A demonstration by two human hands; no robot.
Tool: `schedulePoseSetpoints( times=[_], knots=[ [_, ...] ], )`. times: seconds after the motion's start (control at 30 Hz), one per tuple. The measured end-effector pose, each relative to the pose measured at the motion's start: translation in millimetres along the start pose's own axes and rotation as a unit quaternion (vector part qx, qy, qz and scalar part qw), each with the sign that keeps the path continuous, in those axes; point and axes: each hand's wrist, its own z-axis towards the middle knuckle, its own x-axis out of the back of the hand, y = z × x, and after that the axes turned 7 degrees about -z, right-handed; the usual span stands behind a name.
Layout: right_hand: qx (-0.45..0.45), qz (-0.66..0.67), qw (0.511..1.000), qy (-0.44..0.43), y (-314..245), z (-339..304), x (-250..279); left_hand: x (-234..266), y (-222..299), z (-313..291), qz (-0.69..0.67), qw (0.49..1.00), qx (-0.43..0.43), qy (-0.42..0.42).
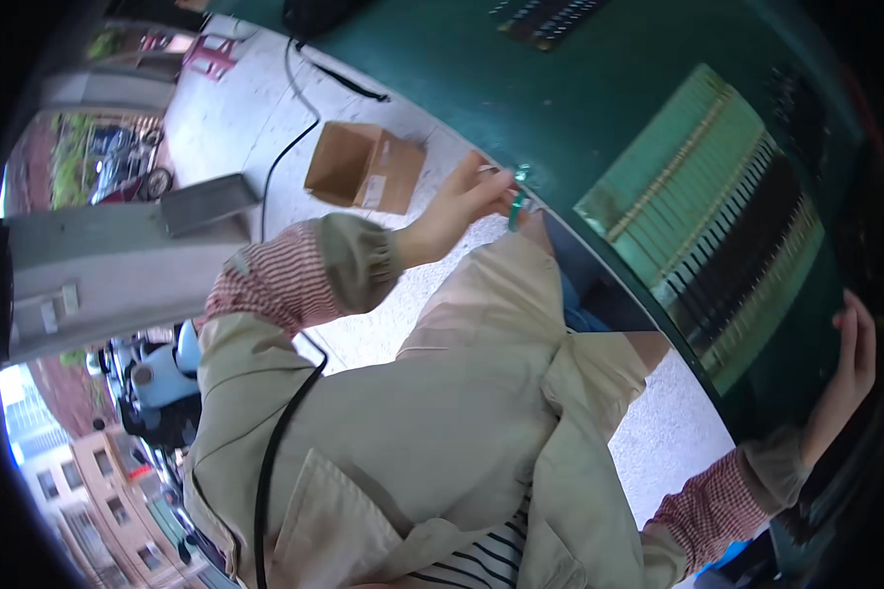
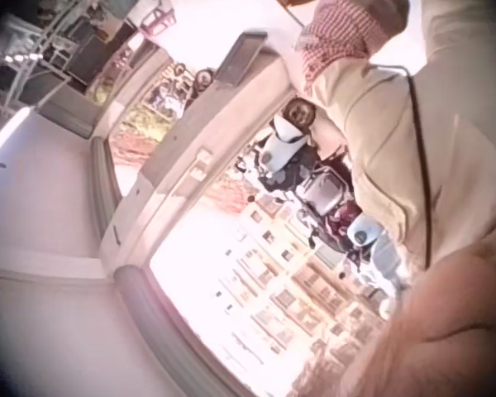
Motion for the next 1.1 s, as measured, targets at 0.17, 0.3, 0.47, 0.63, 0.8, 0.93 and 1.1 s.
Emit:
schedulePoseSetpoints(
  times=[0.17,0.3,0.47,0.63,0.8,0.93,1.1],
  knots=[
    [-0.022,-0.007,0.999,-0.035,7.8,-13.8,-2.6,-3.0,18.7,-7.5,-0.005,0.997,0.078,-0.025],
    [-0.035,0.002,0.999,-0.006,6.6,-20.2,-0.7,3.7,13.4,-9.1,-0.055,0.986,0.144,-0.055],
    [-0.034,0.002,0.999,-0.020,-12.9,-14.6,-18.8,-7.3,26.2,-16.5,-0.053,0.988,0.144,-0.015],
    [-0.021,0.063,0.994,-0.091,-20.5,-9.6,-35.9,-14.6,27.1,-24.5,-0.075,0.988,0.130,0.041],
    [0.002,0.069,0.994,-0.079,-10.6,-23.7,-37.5,-19.4,29.3,-20.2,-0.060,0.990,0.126,0.034],
    [-0.050,0.090,0.991,-0.080,-6.6,-18.7,-39.1,-21.4,48.8,-14.2,-0.011,0.993,0.113,0.044],
    [-0.048,0.105,0.991,-0.071,-13.0,-15.7,-44.7,-44.3,123.2,-3.9,0.044,0.993,-0.060,-0.087]
  ],
)
